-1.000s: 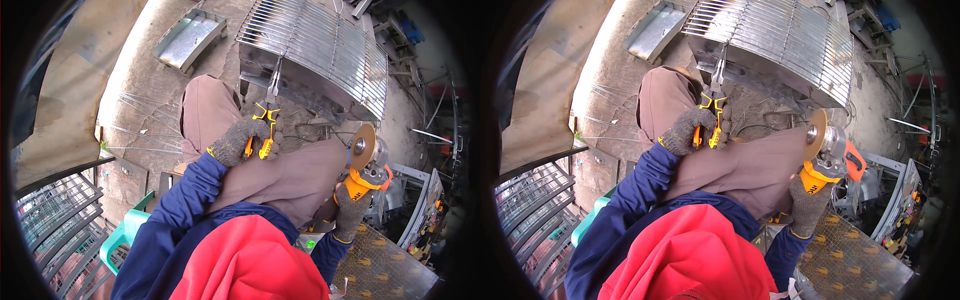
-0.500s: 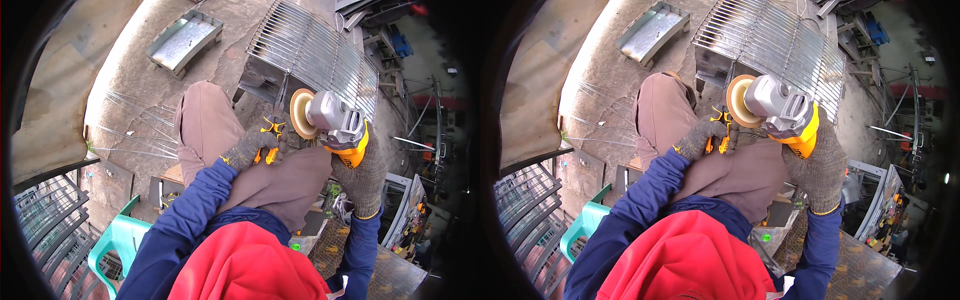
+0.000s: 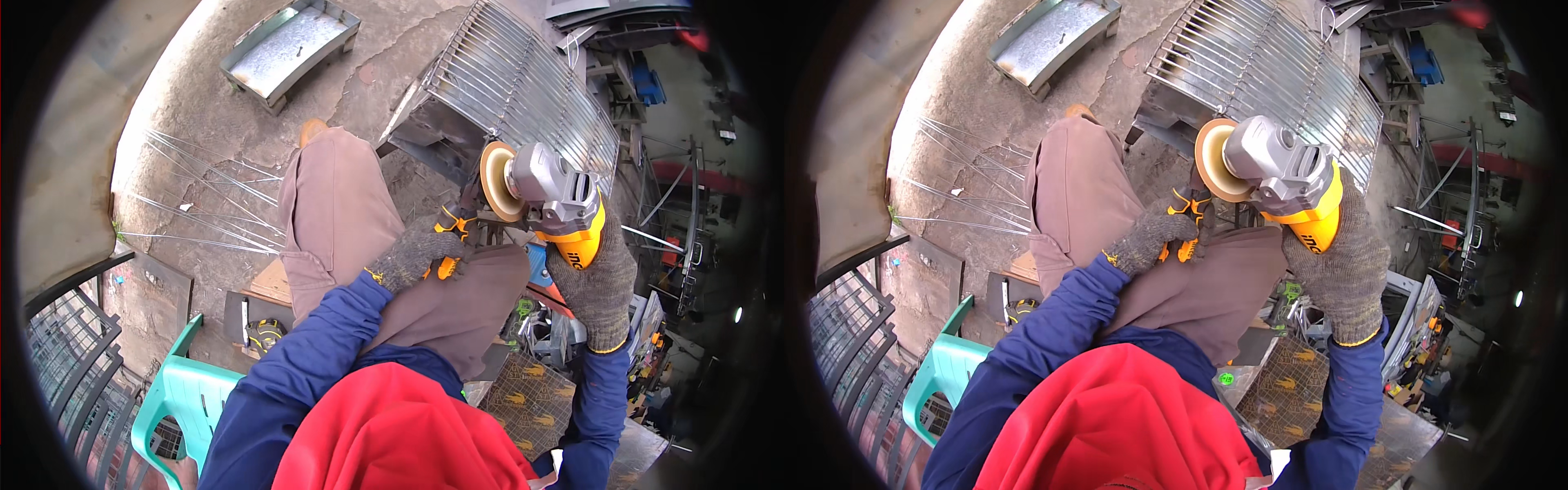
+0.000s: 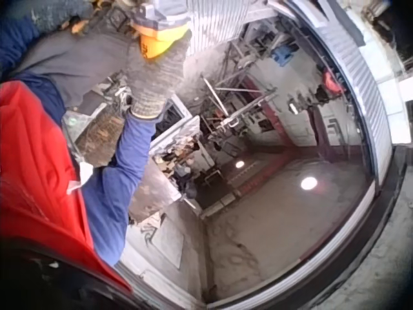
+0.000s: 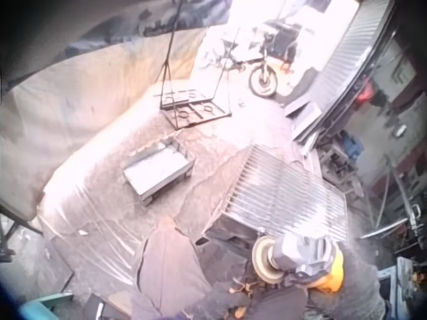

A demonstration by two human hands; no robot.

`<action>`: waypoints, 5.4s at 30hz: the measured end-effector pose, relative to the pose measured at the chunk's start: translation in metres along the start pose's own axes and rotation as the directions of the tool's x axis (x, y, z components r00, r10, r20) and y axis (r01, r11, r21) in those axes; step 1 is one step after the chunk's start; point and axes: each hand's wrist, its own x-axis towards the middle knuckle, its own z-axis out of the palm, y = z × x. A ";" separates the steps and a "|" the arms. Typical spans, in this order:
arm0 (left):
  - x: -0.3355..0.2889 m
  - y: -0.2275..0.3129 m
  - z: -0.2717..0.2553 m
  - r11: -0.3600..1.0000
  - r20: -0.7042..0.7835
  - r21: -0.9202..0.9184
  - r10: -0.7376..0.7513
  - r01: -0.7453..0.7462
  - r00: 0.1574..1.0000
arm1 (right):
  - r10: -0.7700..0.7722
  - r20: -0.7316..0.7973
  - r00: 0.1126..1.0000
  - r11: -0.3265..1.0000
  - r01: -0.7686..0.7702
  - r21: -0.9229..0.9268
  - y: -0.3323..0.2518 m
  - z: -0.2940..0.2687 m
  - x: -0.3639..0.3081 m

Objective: The recorder is assembling or repairing a metal cage/grate using pliers and an angle grinder.

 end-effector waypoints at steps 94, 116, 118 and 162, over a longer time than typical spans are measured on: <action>0.003 0.005 -0.001 0.984 0.122 -0.171 -0.036 0.056 0.992 | -0.007 0.036 0.999 1.000 0.008 -0.027 0.009 0.007 0.016; 0.007 0.000 -0.002 0.990 0.126 -0.139 -0.019 0.037 0.992 | -0.041 -0.007 0.999 0.999 0.041 -0.029 0.009 0.012 0.016; 0.008 0.000 -0.002 0.990 0.150 -0.142 -0.003 0.024 0.989 | -0.060 -0.023 0.998 0.998 0.059 -0.018 0.008 0.013 0.016; -0.087 0.086 0.039 0.732 -0.193 0.654 -0.085 0.193 0.978 | 0.818 0.036 0.574 0.278 -0.450 0.848 0.059 0.035 -0.187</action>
